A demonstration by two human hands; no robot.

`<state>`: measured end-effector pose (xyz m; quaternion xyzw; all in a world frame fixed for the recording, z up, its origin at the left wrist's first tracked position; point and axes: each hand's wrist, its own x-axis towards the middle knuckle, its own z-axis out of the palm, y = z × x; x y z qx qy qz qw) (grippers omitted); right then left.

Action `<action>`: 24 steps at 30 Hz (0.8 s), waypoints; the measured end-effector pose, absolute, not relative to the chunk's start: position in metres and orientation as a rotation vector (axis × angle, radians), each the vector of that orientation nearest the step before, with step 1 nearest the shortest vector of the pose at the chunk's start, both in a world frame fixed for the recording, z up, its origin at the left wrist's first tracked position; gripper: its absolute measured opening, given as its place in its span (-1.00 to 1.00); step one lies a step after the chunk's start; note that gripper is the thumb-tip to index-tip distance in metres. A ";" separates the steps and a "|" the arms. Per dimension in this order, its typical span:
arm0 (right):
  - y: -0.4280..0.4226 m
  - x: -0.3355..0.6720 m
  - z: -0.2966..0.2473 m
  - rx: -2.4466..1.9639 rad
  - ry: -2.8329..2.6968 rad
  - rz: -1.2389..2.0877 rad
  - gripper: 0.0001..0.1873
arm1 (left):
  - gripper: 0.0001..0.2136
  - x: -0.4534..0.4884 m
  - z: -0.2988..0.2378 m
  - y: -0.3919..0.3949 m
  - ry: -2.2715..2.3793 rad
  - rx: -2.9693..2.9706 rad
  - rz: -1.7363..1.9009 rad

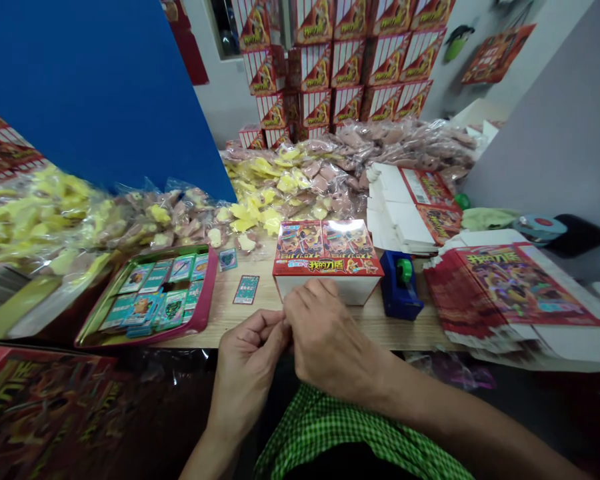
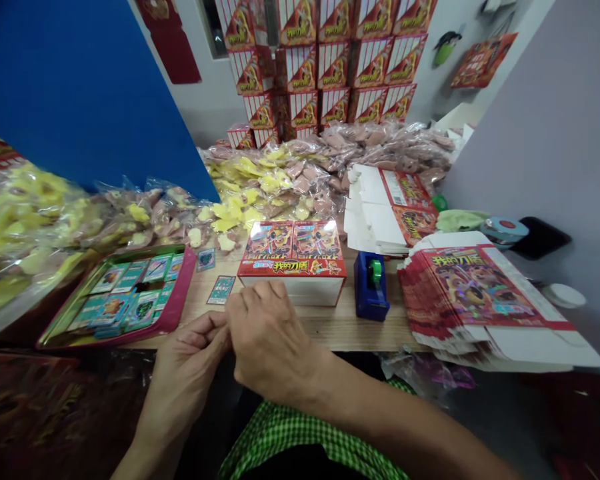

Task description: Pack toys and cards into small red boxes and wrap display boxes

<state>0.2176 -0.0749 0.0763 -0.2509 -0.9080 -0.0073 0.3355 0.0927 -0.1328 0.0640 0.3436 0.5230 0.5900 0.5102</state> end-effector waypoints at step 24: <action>-0.073 0.223 0.079 -0.662 -2.481 -0.067 -0.73 | -0.80 0.096 0.071 -0.136 1.467 1.059 1.481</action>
